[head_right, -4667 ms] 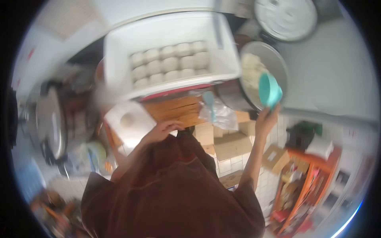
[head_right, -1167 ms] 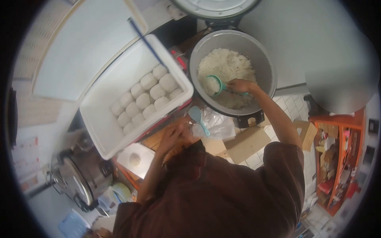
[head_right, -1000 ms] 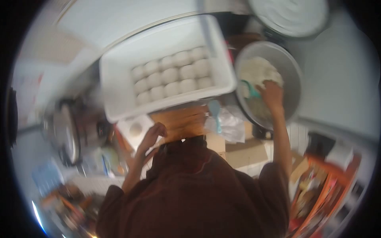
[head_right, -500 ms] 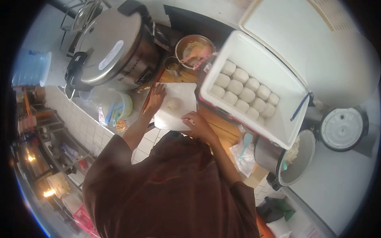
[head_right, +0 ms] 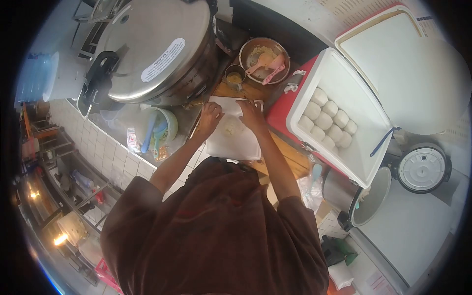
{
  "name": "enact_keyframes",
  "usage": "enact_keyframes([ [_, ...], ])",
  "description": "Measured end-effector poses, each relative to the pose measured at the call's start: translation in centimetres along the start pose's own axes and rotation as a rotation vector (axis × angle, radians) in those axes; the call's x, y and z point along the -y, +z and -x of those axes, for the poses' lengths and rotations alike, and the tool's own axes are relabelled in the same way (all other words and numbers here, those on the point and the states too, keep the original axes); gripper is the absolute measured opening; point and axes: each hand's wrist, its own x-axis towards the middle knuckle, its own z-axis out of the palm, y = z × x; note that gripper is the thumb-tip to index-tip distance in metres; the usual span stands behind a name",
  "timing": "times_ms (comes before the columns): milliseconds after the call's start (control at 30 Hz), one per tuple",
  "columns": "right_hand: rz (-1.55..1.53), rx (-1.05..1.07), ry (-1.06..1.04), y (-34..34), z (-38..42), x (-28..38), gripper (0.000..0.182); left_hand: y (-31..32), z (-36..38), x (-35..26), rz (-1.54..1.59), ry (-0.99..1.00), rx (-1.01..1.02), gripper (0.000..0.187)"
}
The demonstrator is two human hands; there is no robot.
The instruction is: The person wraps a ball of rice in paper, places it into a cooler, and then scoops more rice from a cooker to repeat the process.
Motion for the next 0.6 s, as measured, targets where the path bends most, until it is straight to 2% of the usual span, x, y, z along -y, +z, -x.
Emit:
enact_keyframes([
  [33, 0.092, 0.179, 0.037, 1.3, -0.2, -1.0, 0.030, -0.5, 0.1, -0.1, -0.002, 0.003, 0.003, 0.020],
  [67, 0.091, 0.177, 0.038, 2.4, -0.5, -2.0, 0.030, -1.2, 0.2, -0.4, 0.269, -0.230, 0.093, 0.024],
  [100, 0.260, 0.241, 0.088, 2.5, -0.9, -2.2, 0.028, -1.4, 0.2, -0.3, 0.541, -0.462, 0.181, 0.027],
  [133, 0.429, 0.307, 0.139, 2.7, -0.9, -2.5, 0.026, -1.2, 0.4, 0.1, 0.542, -0.461, 0.182, 0.027],
  [167, 0.430, 0.308, 0.139, 2.6, -0.6, -2.9, 0.026, -0.9, 0.5, 0.6, 0.239, -0.257, 0.116, 0.031],
  [200, 0.339, 0.255, 0.113, 0.6, -0.5, -2.0, 0.027, -0.5, 0.7, 1.2, -0.064, -0.051, 0.047, 0.035],
  [233, 0.248, 0.205, 0.087, -0.5, -0.3, -1.4, 0.028, -0.2, 0.8, 1.8, -0.063, -0.053, 0.047, 0.035],
  [267, 0.251, 0.207, 0.083, -0.3, -0.1, -1.8, 0.028, 0.1, 0.8, 2.3, 0.010, -0.128, 0.109, 0.039],
  [333, -0.359, 0.050, 0.168, 0.4, 0.4, -2.6, 0.035, -0.7, 0.0, 1.7, 0.086, -0.207, 0.169, 0.043],
  [367, -0.358, 0.056, 0.169, 0.9, 1.2, -2.7, 0.035, -1.2, -0.3, 1.4, 0.373, -0.458, 0.246, 0.044],
  [400, -0.395, 0.061, 0.301, 1.0, 2.1, -2.2, 0.037, -1.7, -0.4, 1.0, 0.661, -0.706, 0.322, 0.045],
  [433, -0.430, 0.063, 0.431, 1.4, 2.9, -2.2, 0.039, -1.2, 0.3, 1.0, 0.661, -0.706, 0.323, 0.045],
  [467, -0.429, 0.063, 0.431, 2.4, 3.7, -3.0, 0.039, -0.6, 1.1, 0.9, 0.515, -0.588, 0.245, 0.044],
  [500, -0.282, 0.110, 0.437, 5.1, 5.0, -5.0, 0.041, 0.0, 2.1, 0.8, 0.371, -0.470, 0.169, 0.044],
  [533, -0.135, 0.155, 0.443, 6.5, 5.8, -6.2, 0.043, 0.4, 3.0, 0.9, 0.371, -0.467, 0.170, 0.044],
  [567, -0.135, 0.153, 0.444, 6.2, 6.1, -6.0, 0.043, 0.8, 3.8, 1.1, 0.363, -0.503, 0.185, 0.045],
  [600, -0.501, 0.141, 0.640, 6.1, 6.6, -5.8, 0.049, 0.5, 4.4, 0.8, 0.354, -0.542, 0.202, 0.047],
])
